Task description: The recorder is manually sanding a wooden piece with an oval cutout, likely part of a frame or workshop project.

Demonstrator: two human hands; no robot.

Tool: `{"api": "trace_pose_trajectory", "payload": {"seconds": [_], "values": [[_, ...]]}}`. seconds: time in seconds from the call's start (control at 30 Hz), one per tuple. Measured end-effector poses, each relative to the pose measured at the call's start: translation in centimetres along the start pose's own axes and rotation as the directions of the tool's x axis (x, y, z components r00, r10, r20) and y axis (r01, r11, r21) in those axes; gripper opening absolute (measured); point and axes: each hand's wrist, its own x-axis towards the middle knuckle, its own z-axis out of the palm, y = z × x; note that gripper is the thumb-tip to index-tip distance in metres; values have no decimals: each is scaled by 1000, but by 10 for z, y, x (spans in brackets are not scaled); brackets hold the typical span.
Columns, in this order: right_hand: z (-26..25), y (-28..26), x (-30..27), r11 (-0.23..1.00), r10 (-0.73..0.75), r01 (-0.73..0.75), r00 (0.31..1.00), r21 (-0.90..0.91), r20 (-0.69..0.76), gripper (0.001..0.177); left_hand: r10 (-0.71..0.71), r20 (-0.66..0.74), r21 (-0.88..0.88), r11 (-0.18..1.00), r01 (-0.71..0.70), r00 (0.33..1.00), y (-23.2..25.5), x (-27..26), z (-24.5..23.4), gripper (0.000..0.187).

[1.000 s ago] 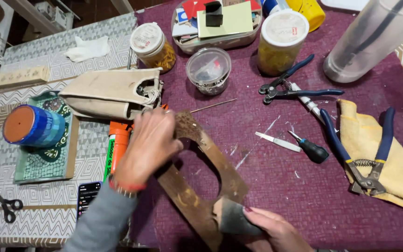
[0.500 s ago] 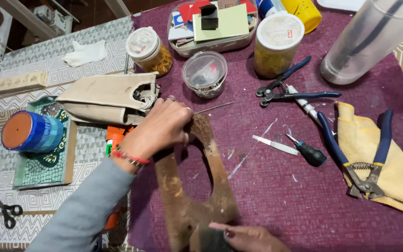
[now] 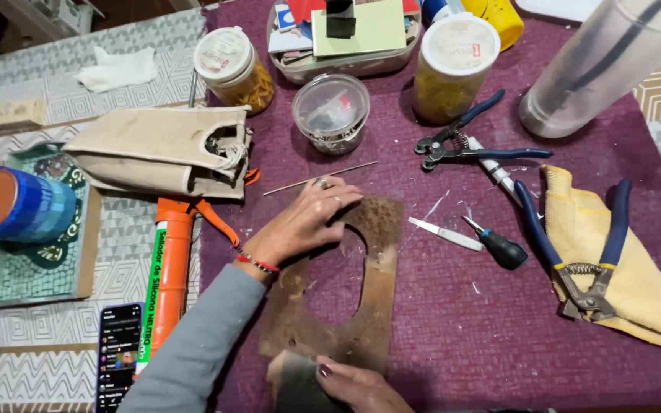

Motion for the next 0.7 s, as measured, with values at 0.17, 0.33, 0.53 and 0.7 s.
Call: {"api": "trace_pose_trajectory", "payload": {"seconds": [0.17, 0.33, 0.53, 0.7], "values": [[67, -72, -20, 957, 53, -50, 999, 287, -3, 58, 4, 59, -63, 998, -1, 998, -2, 11, 12, 60], [56, -90, -37, 965, 63, -100, 986, 243, 154, 51, 41, 89, -199, 980, -23, 995, -2, 15, 6, 65], [25, -199, -81, 455, -783, 839, 537, -300, 313, 36, -82, 11, 66, 995, 81, 997, 16, -1, 4, 63], [-61, -224, -88, -5, -935, 382, 325, -924, 140, 26, -312, -188, 207, 914, 348, 931, 47, -26, 15, 44]]}}
